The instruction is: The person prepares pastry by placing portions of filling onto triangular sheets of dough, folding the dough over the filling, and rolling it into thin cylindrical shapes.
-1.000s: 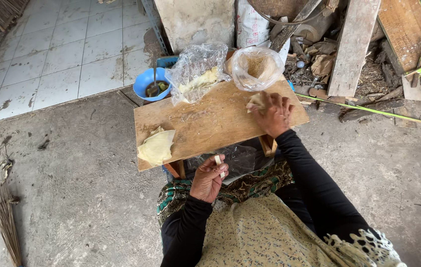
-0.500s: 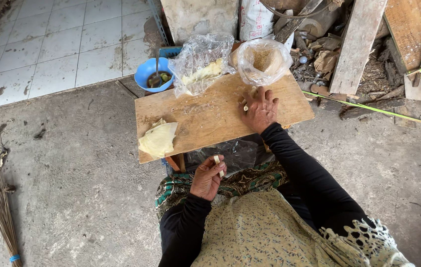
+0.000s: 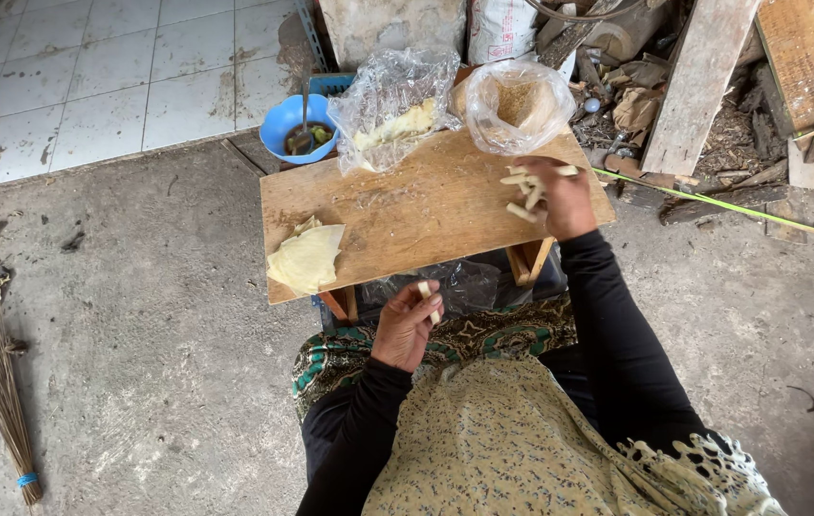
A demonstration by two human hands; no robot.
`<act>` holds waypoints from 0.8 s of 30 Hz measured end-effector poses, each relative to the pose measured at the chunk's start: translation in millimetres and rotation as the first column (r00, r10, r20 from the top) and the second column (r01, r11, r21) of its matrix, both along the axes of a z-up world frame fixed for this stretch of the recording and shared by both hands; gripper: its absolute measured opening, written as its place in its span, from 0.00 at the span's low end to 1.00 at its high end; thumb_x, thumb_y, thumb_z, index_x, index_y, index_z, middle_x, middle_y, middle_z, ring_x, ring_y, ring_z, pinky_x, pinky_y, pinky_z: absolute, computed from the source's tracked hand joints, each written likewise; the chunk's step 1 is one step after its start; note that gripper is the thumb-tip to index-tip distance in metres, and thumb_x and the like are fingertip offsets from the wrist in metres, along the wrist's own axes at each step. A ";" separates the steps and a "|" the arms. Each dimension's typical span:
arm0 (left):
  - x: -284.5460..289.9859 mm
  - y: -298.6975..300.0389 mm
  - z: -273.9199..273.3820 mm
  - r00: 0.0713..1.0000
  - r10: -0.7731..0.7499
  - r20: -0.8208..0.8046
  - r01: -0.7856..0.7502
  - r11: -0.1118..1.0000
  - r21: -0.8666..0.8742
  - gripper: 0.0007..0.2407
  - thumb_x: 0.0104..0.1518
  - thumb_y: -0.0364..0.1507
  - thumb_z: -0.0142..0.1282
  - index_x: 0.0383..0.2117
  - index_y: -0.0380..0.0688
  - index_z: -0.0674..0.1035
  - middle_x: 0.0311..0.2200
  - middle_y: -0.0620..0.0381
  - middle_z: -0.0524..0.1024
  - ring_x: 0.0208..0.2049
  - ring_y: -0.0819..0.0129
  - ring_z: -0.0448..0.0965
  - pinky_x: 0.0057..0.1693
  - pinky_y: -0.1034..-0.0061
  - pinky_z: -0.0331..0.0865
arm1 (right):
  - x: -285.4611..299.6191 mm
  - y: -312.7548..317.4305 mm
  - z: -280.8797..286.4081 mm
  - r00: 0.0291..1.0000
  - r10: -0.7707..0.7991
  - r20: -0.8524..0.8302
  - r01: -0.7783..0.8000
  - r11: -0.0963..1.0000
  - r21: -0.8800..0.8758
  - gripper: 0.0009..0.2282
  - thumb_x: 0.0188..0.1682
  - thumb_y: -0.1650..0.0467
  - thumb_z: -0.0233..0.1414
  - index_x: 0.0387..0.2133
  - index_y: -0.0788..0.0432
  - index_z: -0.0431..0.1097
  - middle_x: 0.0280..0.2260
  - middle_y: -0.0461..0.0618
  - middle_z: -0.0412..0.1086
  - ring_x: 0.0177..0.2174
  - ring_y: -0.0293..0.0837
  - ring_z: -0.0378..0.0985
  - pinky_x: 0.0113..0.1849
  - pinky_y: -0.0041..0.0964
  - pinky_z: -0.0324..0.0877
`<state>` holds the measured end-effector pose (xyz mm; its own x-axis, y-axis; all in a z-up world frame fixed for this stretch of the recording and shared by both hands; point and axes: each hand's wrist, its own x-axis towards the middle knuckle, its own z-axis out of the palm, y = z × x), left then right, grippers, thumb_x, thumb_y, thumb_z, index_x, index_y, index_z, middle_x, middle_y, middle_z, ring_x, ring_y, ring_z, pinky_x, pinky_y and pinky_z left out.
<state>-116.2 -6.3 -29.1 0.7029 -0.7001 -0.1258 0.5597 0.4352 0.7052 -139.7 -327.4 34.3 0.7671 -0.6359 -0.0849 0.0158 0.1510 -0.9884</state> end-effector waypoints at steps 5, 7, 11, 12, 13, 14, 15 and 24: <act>-7.7 -33.3 21.6 0.815 0.083 0.574 -0.232 0.954 0.191 0.14 0.57 0.27 0.64 0.48 0.41 0.79 0.37 0.61 0.79 0.36 0.77 0.81 0.42 0.79 0.81 | -38.7 45.7 12.4 0.917 0.251 0.310 -0.360 0.857 0.370 0.18 0.61 0.61 0.46 0.47 0.64 0.76 0.38 0.55 0.78 0.35 0.46 0.79 0.37 0.40 0.72; -8.3 -57.0 22.9 0.811 0.079 0.580 -0.245 0.946 0.214 0.13 0.59 0.29 0.63 0.49 0.43 0.78 0.38 0.61 0.79 0.36 0.77 0.81 0.41 0.81 0.79 | -41.4 72.3 2.4 0.896 0.233 0.379 -0.389 0.823 0.413 0.18 0.60 0.60 0.47 0.46 0.64 0.74 0.39 0.56 0.77 0.35 0.48 0.80 0.40 0.45 0.76; -6.7 -94.8 19.2 0.947 0.181 0.265 -0.203 0.977 0.059 0.08 0.64 0.29 0.62 0.44 0.43 0.77 0.34 0.59 0.79 0.33 0.74 0.80 0.38 0.78 0.76 | -34.9 90.8 -6.2 0.862 0.233 0.450 -0.424 0.817 0.390 0.21 0.55 0.58 0.49 0.48 0.64 0.74 0.39 0.59 0.77 0.34 0.50 0.80 0.38 0.46 0.76; -5.7 -98.0 18.2 0.961 0.213 0.178 -0.210 0.977 -0.038 0.06 0.65 0.28 0.62 0.42 0.43 0.77 0.34 0.60 0.78 0.34 0.73 0.81 0.38 0.78 0.77 | -34.1 88.5 -5.3 0.857 0.226 0.463 -0.433 0.802 0.412 0.21 0.55 0.58 0.50 0.48 0.65 0.74 0.40 0.59 0.77 0.35 0.50 0.80 0.38 0.46 0.75; -6.4 -96.7 17.4 0.965 0.198 0.170 -0.192 0.980 -0.051 0.06 0.64 0.28 0.61 0.42 0.44 0.77 0.34 0.59 0.79 0.34 0.72 0.81 0.37 0.77 0.78 | -34.0 84.9 -3.2 0.852 0.219 0.476 -0.444 0.783 0.435 0.20 0.55 0.59 0.51 0.47 0.65 0.75 0.41 0.59 0.76 0.36 0.50 0.80 0.38 0.46 0.75; -7.7 -93.7 16.6 0.970 0.183 0.162 -0.175 0.982 -0.063 0.06 0.63 0.28 0.60 0.42 0.45 0.77 0.34 0.58 0.80 0.33 0.71 0.82 0.37 0.77 0.78 | -33.6 80.7 -1.1 0.847 0.211 0.488 -0.455 0.764 0.457 0.20 0.54 0.59 0.52 0.47 0.65 0.75 0.42 0.59 0.76 0.37 0.50 0.81 0.38 0.46 0.74; -9.6 -91.0 15.0 0.974 0.167 0.153 -0.158 0.985 -0.074 0.06 0.61 0.28 0.59 0.41 0.46 0.77 0.34 0.58 0.81 0.32 0.70 0.83 0.36 0.76 0.78 | -33.9 76.5 -0.1 0.840 0.207 0.501 -0.477 0.721 0.502 0.20 0.54 0.59 0.52 0.47 0.65 0.75 0.42 0.59 0.76 0.37 0.50 0.80 0.38 0.46 0.74; -27.7 -114.8 2.9 0.976 -0.106 -0.192 0.129 0.986 0.108 0.11 0.61 0.34 0.63 0.37 0.41 0.73 0.30 0.55 0.75 0.29 0.64 0.81 0.35 0.69 0.76 | -37.6 24.8 10.5 0.723 0.024 0.690 -0.593 0.534 0.603 0.18 0.56 0.59 0.53 0.49 0.61 0.75 0.44 0.61 0.74 0.38 0.50 0.77 0.41 0.46 0.73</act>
